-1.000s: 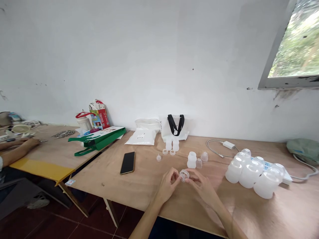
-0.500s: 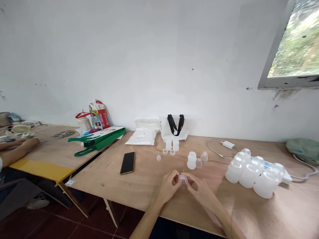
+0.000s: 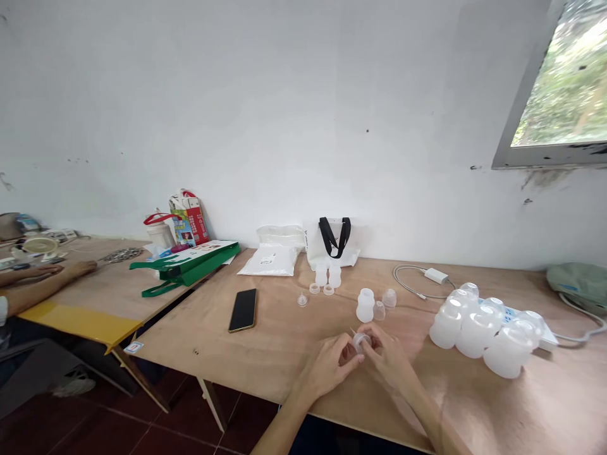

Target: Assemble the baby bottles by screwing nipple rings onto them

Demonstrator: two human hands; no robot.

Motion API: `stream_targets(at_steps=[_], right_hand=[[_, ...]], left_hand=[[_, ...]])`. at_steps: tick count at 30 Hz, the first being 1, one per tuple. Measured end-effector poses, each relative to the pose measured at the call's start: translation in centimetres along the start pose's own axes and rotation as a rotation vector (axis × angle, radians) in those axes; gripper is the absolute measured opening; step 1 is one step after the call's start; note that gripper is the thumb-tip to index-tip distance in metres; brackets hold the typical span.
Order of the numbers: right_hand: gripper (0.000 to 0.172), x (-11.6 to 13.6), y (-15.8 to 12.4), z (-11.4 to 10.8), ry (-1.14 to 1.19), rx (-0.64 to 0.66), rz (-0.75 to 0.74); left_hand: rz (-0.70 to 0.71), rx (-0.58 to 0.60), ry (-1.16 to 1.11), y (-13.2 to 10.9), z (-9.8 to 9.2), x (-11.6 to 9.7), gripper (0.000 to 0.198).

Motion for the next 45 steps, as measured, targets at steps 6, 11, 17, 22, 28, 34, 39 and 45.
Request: stream_targets(at_steps=[6,11,17,22,28,34,39,45], right_hand=[[0.011,-0.8,0.2,0.1,-0.033,-0.004,0.059],[0.003,-1.3,0.3,0.4,-0.063,0.049,0.071],[0.017,0.7,-0.4,0.1,-0.012,0.116,0.045],[0.035,1.5,-0.9,0.4,0.001,0.216,-0.005],[0.041,1.0,-0.7,0.3,0.087,0.244,0.04],[0.052,1.8,-1.2,-0.1,0.299,0.368,0.073],[0.052,1.6,-0.5,-1.0,0.432,0.308,0.121],[0.059,-0.6,0.9,-4.5,0.61,-0.036,0.171]], left_hand=[[0.023,0.032,0.11,0.1,0.6,-0.2,0.023],[0.027,0.1,0.152,0.3,0.9,-0.8,0.023],[-0.104,-0.049,-0.007,0.2,0.3,0.6,0.019],[-0.154,-0.147,0.015,-0.1,-0.3,2.5,0.034],[-0.127,-0.182,-0.044,0.1,-0.3,2.4,0.034],[-0.121,-0.248,-0.142,0.4,-0.6,1.7,0.038],[-0.13,-0.184,-0.271,1.0,-0.9,0.0,0.035],[-0.183,-0.436,-0.243,3.5,-0.8,1.5,0.035]])
Point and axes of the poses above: each hand's wrist, its own y-axis towards the middle knuckle, its own z-axis out of the palm, x = y × z, the point moved 5 cm from there along y, towards the middle knuckle, and after that the axes turned 14 degrees about z, right-handed, at the moved point
